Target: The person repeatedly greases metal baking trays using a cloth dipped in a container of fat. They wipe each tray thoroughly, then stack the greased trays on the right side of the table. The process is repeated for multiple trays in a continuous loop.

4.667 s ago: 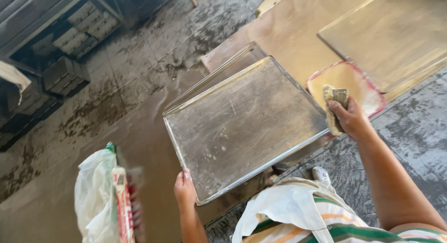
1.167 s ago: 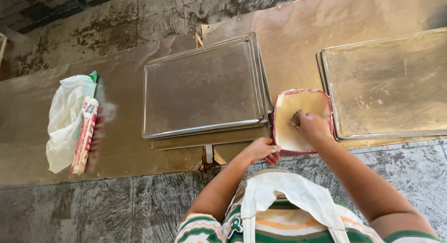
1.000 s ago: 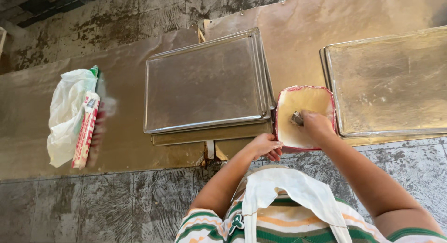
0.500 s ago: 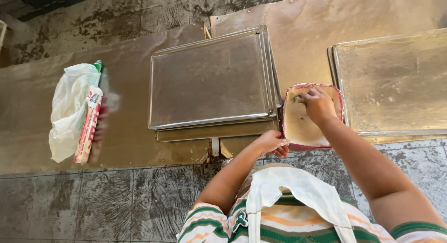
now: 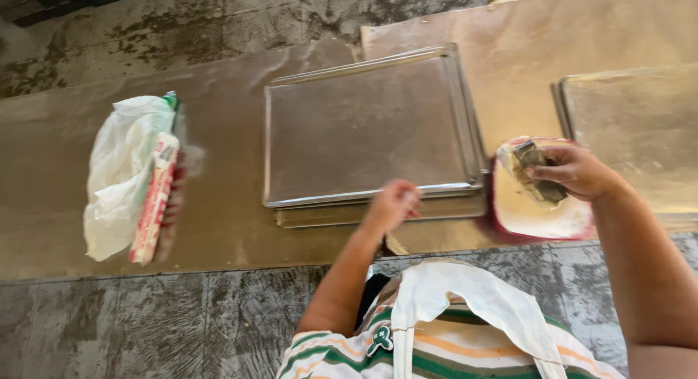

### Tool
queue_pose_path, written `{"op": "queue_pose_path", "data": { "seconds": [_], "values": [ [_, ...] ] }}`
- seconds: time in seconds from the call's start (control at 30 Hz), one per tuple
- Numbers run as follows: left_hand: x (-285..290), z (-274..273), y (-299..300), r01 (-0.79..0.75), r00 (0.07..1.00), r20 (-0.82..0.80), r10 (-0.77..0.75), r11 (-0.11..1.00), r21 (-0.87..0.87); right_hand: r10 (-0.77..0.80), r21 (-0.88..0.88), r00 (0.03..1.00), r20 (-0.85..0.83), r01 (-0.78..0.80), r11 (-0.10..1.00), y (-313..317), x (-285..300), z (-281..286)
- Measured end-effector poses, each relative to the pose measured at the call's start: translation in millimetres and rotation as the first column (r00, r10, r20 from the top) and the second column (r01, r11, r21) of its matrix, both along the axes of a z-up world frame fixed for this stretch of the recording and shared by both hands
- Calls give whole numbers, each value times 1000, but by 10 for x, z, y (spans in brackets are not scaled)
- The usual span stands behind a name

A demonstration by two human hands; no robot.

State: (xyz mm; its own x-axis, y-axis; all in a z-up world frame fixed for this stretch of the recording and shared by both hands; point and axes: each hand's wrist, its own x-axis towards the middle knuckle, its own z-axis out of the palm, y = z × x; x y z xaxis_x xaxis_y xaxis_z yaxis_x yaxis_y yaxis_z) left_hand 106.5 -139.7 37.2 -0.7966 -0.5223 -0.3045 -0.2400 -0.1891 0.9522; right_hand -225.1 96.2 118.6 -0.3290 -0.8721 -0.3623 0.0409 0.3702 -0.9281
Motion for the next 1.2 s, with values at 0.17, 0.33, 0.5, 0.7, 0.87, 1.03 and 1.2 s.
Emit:
{"op": "queue_pose_path", "data": {
  "seconds": [0.17, 0.33, 0.5, 0.7, 0.87, 1.03, 1.2],
  "values": [
    [1802, 94, -1790, -409, 722, -234, 651, 128, -904, -120, 99, 924, -364, 166, 981, -1192, 776, -93],
    [2357, -383, -2449, -255, 730, 193, 656, 523, -813, 60, 81, 118, -991, 185, 979, -2892, 1109, -529],
    [2195, -770, -2423, -271, 764, 258, 591, 657, -704, 339, 297, -136, -931, 258, 919, -4144, 2501, -1169],
    [2258, -885, -2505, -387, 801, 127, 585, 668, -635, 80, 4, 327, -942, -225, 974, -4476, 4219, -1096],
    [2307, -917, -2597, -394, 818, 128, 562, 707, -587, 152, 196, 609, -779, 6, 981, -3713, 3141, -724],
    [2331, -989, -2583, -441, 834, 109, 541, 771, -459, 161, 310, 356, -921, 414, 856, -2768, 1552, -358],
    [2204, -1330, -2636, -536, 821, 109, 561, 822, -196, 250, 371, 394, -884, 267, 889, -3291, 2126, -757]
  ]
}}
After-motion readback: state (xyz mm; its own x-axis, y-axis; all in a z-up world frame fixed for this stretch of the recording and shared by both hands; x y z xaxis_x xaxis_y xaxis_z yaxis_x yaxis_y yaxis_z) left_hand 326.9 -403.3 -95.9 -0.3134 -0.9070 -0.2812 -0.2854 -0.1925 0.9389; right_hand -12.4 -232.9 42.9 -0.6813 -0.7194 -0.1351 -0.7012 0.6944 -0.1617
